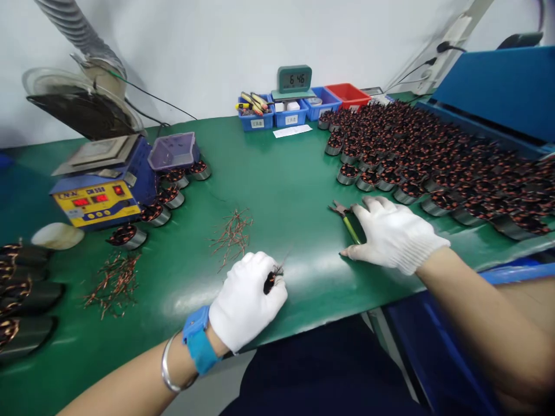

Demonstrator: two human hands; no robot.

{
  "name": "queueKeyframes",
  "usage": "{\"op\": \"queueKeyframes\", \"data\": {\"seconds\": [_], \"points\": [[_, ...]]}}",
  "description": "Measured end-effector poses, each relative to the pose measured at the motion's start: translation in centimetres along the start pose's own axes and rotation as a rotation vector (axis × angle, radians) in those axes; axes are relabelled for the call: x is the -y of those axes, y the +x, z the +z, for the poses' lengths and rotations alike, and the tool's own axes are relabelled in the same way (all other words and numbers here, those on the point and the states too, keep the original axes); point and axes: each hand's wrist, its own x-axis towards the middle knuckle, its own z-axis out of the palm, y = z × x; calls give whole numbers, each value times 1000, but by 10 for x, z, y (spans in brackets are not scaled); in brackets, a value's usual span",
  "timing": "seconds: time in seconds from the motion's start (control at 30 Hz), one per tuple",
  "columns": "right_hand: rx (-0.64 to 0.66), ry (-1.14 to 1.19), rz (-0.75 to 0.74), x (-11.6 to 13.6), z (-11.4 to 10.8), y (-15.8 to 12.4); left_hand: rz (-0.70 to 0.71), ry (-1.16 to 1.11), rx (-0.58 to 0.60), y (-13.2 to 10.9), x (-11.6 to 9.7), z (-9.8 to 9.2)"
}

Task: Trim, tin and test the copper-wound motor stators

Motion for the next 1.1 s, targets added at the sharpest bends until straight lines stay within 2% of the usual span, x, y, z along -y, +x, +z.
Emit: {"op": "queueKeyframes", "data": {"seconds": [0.13, 0.23, 0.3, 0.4, 0.53, 0.63, 0.73, 0.83, 0.9, 1.03, 1.1], "points": [[104, 131, 51, -25, 19, 9, 15, -42, 2, 2, 2, 1], [153, 186, 48, -37, 21, 6, 11, -68, 6, 4, 3, 1], [174, 182, 38, -34, 15, 1, 1, -90, -3, 5, 3, 1], [179, 142, 12, -16, 4, -7, -7, -118, -40, 6, 3, 2], [133, 106, 27, 7, 0, -7, 15, -95, -59, 6, 5, 3], [39, 225, 33, 13, 5, -2, 46, -64, -56, 7, 6, 5], [-100, 409, -29, 12, 7, 3, 55, -45, -72, 8, 7, 5], [-152, 433, -145, 0, 6, 3, 17, -44, -59, 8, 7, 5], [-84, 364, -160, -14, 9, 1, -18, -35, -44, 7, 4, 3], [149, 291, -173, -44, 20, -4, -77, -35, -29, 5, -2, -1], [204, 284, -175, -53, 22, -3, -89, -51, -23, 4, -3, -1]]}}
